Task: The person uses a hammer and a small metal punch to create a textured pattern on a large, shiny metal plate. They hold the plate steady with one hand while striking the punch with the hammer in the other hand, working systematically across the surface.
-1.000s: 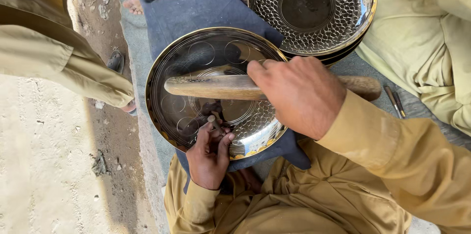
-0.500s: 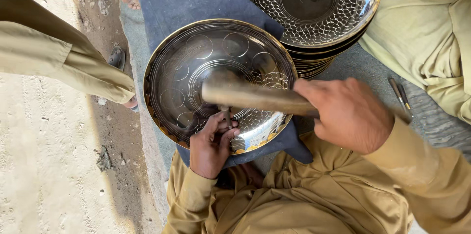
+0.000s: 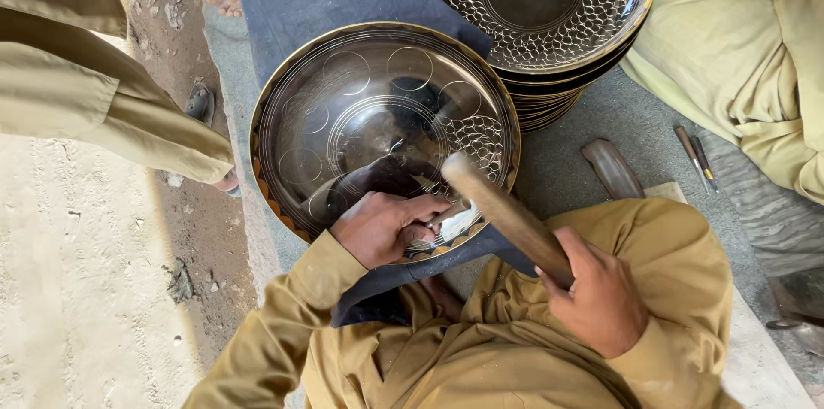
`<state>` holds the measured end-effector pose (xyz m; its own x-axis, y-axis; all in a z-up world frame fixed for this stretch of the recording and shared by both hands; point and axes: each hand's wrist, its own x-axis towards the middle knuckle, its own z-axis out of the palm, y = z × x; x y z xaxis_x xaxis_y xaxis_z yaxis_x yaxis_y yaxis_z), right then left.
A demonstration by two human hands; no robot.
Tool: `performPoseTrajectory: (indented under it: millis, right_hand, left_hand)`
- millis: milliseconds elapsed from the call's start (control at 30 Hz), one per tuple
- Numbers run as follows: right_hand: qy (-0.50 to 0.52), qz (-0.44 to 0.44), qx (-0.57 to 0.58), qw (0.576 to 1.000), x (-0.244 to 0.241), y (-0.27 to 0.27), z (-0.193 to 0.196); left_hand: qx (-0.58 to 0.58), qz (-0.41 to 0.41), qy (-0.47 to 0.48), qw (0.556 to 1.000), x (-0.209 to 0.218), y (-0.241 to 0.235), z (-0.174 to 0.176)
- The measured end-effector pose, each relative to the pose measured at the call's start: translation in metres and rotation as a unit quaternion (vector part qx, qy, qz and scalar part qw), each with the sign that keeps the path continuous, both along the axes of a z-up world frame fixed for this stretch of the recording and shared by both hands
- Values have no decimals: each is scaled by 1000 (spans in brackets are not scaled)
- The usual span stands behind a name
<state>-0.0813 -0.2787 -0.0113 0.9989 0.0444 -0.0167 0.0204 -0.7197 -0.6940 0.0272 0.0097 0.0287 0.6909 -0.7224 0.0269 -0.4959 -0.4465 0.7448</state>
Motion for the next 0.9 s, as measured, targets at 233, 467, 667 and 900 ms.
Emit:
performPoseTrajectory:
  millis: [233,467,667,900]
  right_hand:
    - [-21,-122,80,989,-33,27,-40]
    - [30,-87,11,996,5,9,0]
    - [-101,101,-41,989,82,18,82]
    - [-55,306,-306,900,143,45,144]
  left_hand:
    - [80,-126,31,988,10,-1,10]
    - [-134,307,-42,941,-50,-3,-11]
    - [-125,458,-73,877,-73,-9,-39]
    - [-87,487,-49,868,-71,-13,-34]
